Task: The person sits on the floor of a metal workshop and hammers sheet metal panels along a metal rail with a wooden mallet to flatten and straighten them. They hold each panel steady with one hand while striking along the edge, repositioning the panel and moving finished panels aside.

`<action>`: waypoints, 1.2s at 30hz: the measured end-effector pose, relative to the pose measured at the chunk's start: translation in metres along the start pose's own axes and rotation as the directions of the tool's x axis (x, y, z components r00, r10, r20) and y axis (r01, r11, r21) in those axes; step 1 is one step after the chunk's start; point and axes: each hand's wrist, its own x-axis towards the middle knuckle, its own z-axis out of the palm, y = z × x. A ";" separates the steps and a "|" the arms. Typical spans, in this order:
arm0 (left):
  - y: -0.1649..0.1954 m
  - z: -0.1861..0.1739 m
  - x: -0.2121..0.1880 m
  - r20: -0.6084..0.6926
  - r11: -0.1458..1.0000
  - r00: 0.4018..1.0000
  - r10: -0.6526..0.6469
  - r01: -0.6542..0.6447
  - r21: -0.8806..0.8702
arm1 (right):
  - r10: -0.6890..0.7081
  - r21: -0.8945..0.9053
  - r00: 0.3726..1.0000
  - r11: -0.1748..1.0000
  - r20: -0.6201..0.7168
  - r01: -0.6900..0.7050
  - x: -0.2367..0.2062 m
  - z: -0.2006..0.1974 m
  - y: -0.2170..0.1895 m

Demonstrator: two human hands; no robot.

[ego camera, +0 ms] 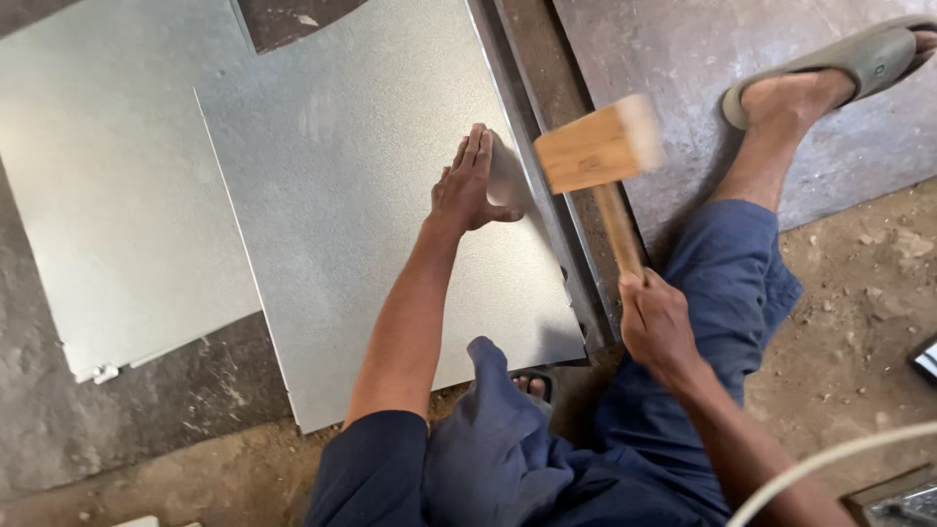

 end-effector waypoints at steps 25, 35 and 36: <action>-0.034 0.016 0.031 -0.053 1.000 0.999 0.003 -0.002 0.011 | 0.301 0.078 0.953 0.950 0.045 -0.304 -0.114 0.000 0.010; -0.028 0.004 0.023 -0.006 1.000 1.000 -0.015 0.015 0.005 | 0.366 0.055 0.921 0.925 0.135 -0.375 -0.131 0.004 0.012; -0.027 0.002 0.024 -0.023 1.000 1.000 0.006 -0.006 0.027 | 0.362 -0.024 0.918 0.932 0.161 -0.363 -0.128 0.004 0.016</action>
